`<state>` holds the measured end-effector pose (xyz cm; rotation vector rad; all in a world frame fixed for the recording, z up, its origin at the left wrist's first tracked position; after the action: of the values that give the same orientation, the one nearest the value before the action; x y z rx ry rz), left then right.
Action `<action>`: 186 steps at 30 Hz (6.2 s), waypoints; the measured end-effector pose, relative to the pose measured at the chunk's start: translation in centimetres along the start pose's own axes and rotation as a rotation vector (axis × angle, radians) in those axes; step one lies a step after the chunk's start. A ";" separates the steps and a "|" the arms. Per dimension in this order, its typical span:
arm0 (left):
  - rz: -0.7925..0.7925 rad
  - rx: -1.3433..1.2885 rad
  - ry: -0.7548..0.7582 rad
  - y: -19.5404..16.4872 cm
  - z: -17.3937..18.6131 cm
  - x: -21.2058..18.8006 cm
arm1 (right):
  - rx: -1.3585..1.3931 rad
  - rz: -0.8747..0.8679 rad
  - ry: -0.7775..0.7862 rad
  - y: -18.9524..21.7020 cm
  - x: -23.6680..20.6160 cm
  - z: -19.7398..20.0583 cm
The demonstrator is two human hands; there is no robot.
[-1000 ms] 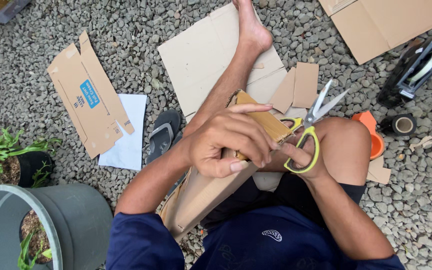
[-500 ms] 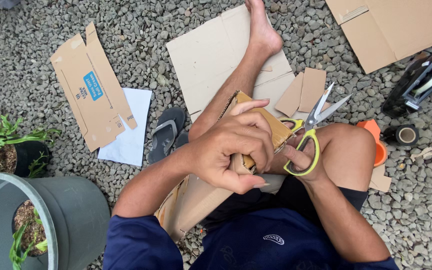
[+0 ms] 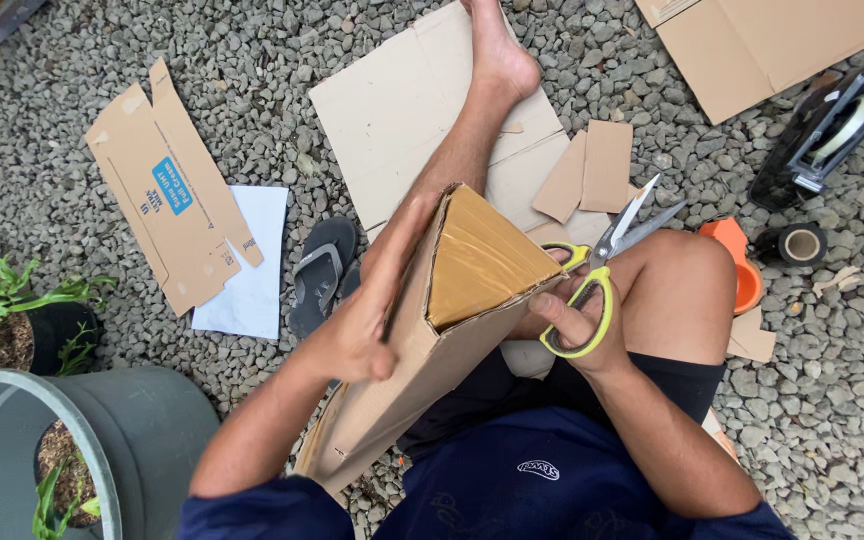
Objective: The person cuts a cardboard box with scissors, folds the flaps, and secures them with packing tape using a handheld dispenser. The person then places a padded envelope inside the box and closes it.
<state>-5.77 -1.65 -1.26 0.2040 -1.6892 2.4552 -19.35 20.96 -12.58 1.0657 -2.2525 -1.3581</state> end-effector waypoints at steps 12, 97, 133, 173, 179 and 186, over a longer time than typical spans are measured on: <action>0.454 -0.236 -0.112 10.5 -1.8 -12.1 | 0.087 0.030 -0.089 -1.8 0.8 1.1; 0.280 0.858 -0.174 0.8 2.0 -1.9 | -0.207 -0.097 -0.129 3.3 0.4 9.9; 0.224 1.464 0.011 14.6 2.0 10.8 | -0.822 -0.149 -0.698 5.1 -4.5 17.0; 0.152 0.149 -0.502 11.9 -13.1 5.5 | -1.687 -0.178 -0.494 4.7 -1.9 17.9; 0.328 -0.502 -0.393 10.0 -17.8 3.9 | -0.412 0.046 -0.517 9.5 -11.9 18.8; 0.168 -0.591 -0.190 4.9 -16.7 5.2 | -0.781 -0.011 -0.280 4.0 -12.2 11.2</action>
<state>-12.27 12.52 -10.69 0.2316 -2.5124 1.9618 -19.41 37.96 -13.46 0.6313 -1.5835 -2.2211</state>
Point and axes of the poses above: each hand's wrist, its own x-axis towards the middle knuckle, its own z-axis out of the back of the hand, y = z × x, the point moved 2 cm from there along x, towards the middle knuckle, and after that the axes turned 4 degrees about -z, right-handed, at the moved point
